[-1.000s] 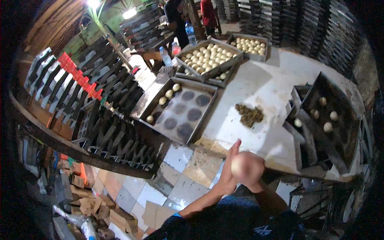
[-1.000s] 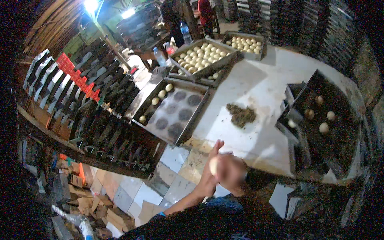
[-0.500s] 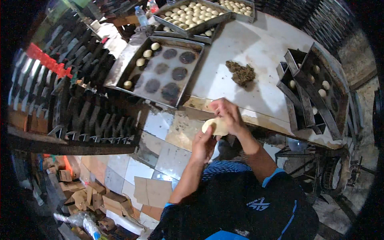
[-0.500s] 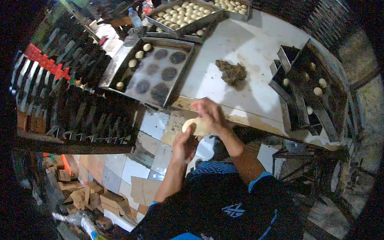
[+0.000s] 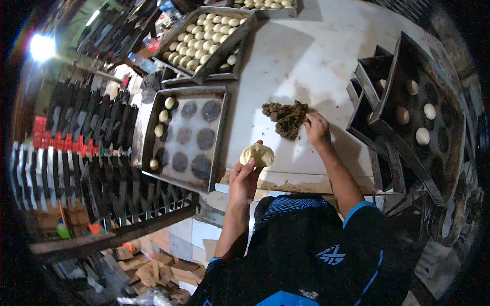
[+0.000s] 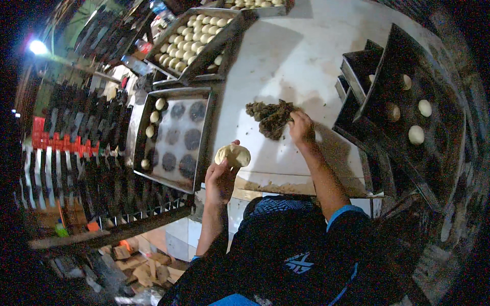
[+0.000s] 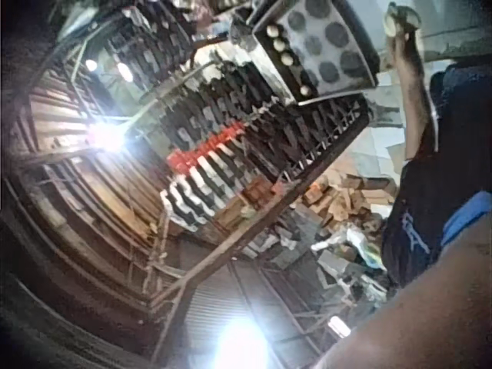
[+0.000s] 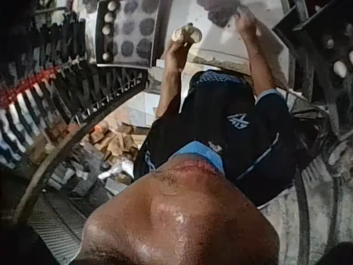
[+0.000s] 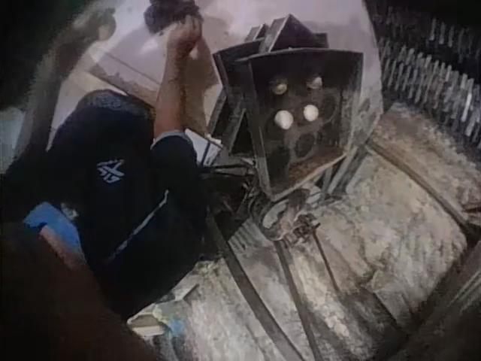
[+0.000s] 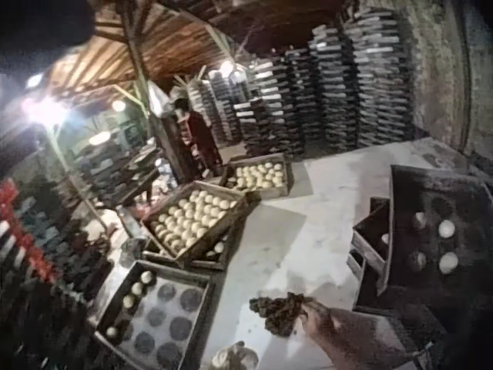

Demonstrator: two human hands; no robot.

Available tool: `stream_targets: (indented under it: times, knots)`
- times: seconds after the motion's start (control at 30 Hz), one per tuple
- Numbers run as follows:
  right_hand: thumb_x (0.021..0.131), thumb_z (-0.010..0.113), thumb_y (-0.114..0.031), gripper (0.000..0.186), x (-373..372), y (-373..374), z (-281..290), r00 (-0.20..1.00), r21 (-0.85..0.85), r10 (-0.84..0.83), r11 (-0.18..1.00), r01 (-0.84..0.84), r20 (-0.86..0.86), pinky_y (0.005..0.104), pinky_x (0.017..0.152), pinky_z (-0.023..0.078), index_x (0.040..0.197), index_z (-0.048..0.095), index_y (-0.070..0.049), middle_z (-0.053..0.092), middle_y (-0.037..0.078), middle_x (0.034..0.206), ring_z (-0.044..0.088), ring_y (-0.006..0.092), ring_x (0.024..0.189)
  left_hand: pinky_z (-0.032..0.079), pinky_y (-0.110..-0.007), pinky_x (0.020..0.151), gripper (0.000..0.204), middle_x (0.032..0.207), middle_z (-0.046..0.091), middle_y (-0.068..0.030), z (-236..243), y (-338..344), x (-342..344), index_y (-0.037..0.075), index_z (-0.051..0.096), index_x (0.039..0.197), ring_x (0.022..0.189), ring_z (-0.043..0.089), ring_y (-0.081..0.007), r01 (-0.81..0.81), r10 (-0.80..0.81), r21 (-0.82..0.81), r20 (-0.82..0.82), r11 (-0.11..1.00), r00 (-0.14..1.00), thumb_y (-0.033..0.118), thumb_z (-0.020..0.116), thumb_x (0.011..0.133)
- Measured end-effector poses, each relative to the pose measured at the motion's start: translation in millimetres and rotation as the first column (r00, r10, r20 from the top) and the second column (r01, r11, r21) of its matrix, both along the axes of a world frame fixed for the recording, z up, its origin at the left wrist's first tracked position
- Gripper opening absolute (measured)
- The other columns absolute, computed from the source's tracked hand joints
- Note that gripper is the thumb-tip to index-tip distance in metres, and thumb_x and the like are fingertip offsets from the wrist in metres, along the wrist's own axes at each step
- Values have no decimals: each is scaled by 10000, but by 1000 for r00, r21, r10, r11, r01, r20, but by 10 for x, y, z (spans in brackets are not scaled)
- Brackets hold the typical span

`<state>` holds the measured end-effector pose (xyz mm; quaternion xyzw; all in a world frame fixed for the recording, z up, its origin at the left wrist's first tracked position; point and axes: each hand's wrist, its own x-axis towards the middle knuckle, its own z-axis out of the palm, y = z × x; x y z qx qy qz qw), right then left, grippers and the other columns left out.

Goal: Stuffing dough with filling, placing rolls on baking trays, and adding liquid to a commercial dough mixer.

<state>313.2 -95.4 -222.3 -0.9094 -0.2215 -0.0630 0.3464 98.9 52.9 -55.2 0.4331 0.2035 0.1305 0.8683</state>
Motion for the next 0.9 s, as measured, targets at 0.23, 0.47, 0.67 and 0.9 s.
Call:
stream_targets:
  times: [0.23, 0.47, 0.67, 0.9]
  knots:
    - [787, 574, -34, 206, 145, -352, 437, 920, 47, 12, 999, 7, -391, 371, 742, 522, 971, 662, -9, 664, 192, 975, 653, 332, 764, 421, -364, 989, 377, 1304, 507, -103, -183, -73, 785, -24, 481, 1291, 1161, 519, -213, 62, -61, 27, -56, 998, 997, 113, 510, 941]
    - [784, 625, 3, 346, -31, -319, 999, 843, 637, 315, 769, 42, -436, 330, 720, 510, 1127, 633, -43, 679, 120, 999, 652, 221, 819, 504, -310, 818, 251, 1029, 626, -95, -711, -331, 1394, -10, 565, 1114, 942, 611, -175, 182, -188, -47, -306, 982, 933, 154, 576, 925]
    - [766, 699, -89, 377, -63, -291, 1334, 956, 567, 251, 814, -123, -154, 305, 766, 517, 1132, 624, -34, 631, 152, 1080, 627, 221, 949, 482, -225, 658, 347, 1067, 616, -70, -608, -363, 1447, 10, 494, 1260, 897, 603, -115, 66, -72, -119, -41, 991, 997, 111, 552, 933]
    - [770, 722, -109, 362, -605, 86, 1718, 856, 749, 331, 656, 93, -397, 270, 668, 529, 1058, 607, 79, 564, 145, 1045, 648, 194, 826, 394, -370, 1006, 484, 1287, 486, -139, -216, -252, 969, 3, 315, 1392, 1170, 489, -223, 76, -91, 174, 80, 982, 993, 107, 463, 944]
